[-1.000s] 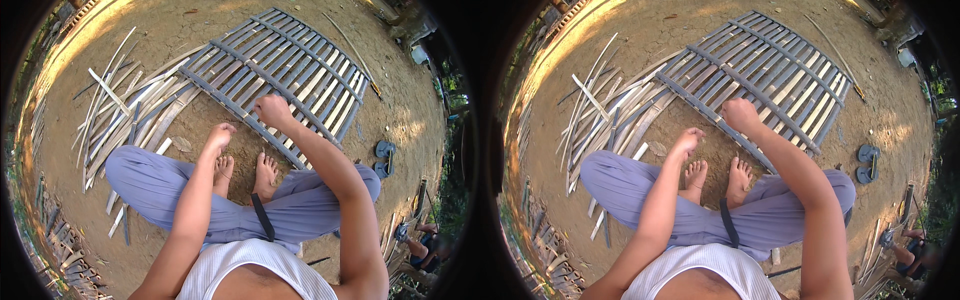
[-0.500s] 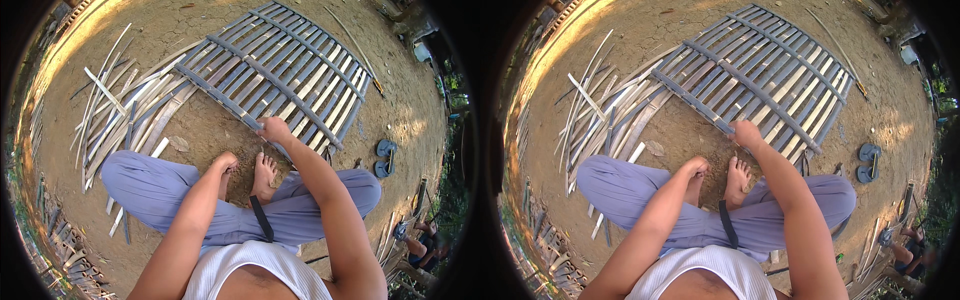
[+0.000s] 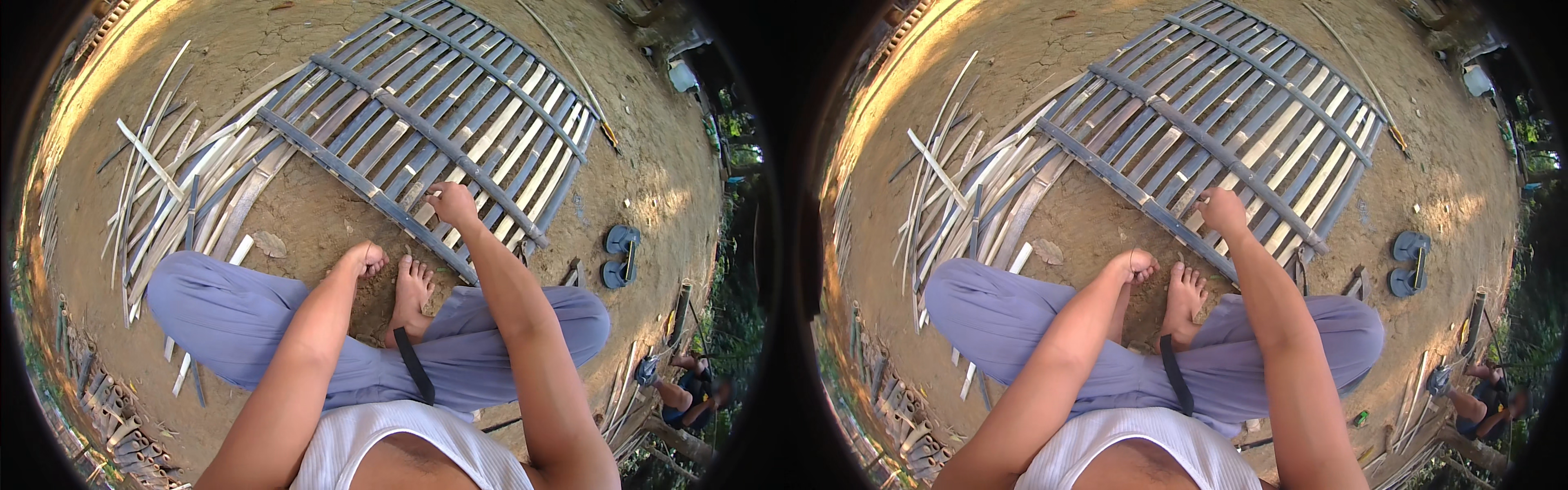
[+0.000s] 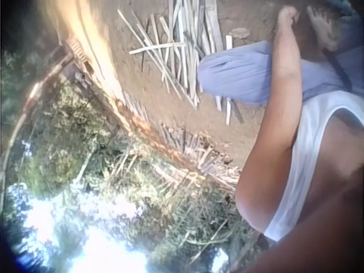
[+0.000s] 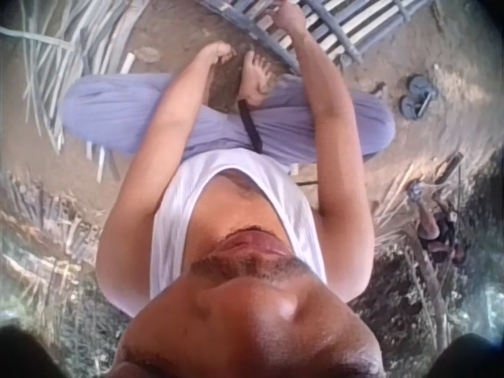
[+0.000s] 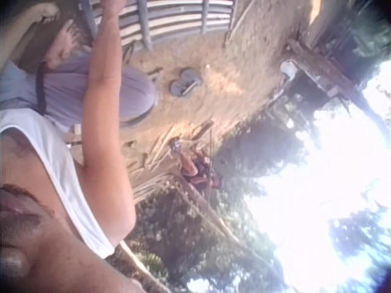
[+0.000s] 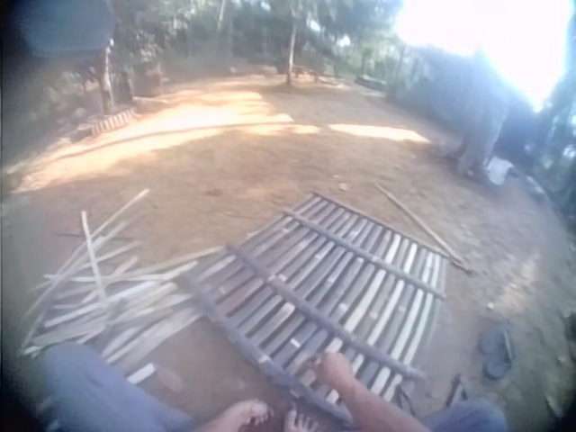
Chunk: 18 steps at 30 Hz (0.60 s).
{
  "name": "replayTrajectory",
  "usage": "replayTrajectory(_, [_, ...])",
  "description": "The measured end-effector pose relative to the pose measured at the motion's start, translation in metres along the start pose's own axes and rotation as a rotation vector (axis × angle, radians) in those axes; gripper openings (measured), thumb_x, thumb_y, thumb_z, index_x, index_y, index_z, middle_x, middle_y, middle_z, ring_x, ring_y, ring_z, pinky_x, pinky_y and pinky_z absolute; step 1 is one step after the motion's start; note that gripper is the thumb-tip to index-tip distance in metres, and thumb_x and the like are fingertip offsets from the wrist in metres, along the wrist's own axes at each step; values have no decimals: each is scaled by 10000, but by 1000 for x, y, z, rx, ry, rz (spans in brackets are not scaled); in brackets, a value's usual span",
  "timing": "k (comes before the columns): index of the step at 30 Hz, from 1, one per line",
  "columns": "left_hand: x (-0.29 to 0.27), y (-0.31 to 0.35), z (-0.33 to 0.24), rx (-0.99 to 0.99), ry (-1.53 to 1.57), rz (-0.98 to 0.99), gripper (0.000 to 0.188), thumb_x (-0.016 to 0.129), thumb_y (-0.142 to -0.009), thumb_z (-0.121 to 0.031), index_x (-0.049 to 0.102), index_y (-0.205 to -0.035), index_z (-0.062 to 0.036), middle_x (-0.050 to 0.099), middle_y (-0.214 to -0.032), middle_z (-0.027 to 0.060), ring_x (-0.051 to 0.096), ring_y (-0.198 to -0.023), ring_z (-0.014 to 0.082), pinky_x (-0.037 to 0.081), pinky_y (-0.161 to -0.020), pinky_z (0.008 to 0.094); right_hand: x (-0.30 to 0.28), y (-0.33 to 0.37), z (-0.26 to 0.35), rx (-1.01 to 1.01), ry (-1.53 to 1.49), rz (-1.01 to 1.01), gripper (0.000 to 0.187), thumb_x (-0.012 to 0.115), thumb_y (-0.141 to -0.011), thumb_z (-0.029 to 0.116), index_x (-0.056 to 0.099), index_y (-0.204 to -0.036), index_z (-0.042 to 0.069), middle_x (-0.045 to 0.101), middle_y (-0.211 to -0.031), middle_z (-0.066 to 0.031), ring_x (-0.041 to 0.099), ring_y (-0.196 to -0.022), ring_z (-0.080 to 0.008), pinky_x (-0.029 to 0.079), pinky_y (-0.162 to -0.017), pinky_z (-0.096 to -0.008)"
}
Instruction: The person assembles a rectangular bamboo panel by weaving thin strips through thicker rods and securing the joints with wire using pliers.
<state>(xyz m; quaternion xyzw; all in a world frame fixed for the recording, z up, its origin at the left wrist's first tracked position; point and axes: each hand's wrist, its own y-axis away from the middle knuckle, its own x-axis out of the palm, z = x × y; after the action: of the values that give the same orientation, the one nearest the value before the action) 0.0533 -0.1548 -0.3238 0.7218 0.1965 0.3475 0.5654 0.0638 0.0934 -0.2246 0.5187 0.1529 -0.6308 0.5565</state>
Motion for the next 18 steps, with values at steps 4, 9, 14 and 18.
replayTrajectory(4, [6, 2, -5, 137, 61, 19, 166, 465, -1021, -148, 596, -950, -74, 480, -648, -22, 403, -463, 69, 319, -376, 226, -1, 0, 5, 51, 27, 86, 298, 694, -879, 260, 754, -1145, 139, 724, -1083, -189, 681, -1044, -356, 549, -922, -435])
replayTrajectory(9, [11, 0, -6, 277, 69, 16, 171, 496, -1039, -182, 605, -955, -81, 479, -659, -15, 401, -489, 71, 303, -396, 239, 23, -2, -12, -198, 281, -60, 229, 688, -869, 275, 790, -1026, 143, 630, -1155, -127, 543, -1164, -325, 484, -947, -432])
replayTrajectory(14, [8, 8, -1, 361, 60, 70, 191, 493, -1063, -216, 602, -978, -84, 468, -656, -21, 383, -494, 69, 296, -410, 245, 11, 8, 20, -190, 451, 51, 241, 673, -870, 306, 788, -1028, 164, 624, -1107, -77, 492, -1198, -283, 439, -956, -430])
replayTrajectory(18, [7, 9, -1, 385, 66, 87, 198, 497, -1068, -216, 613, -989, -77, 462, -663, -26, 377, -501, 70, 301, -423, 247, 15, 6, 19, -231, 360, 49, 197, 691, -861, 275, 782, -940, 118, 647, -1114, -91, 532, -1161, -281, 445, -920, -434])
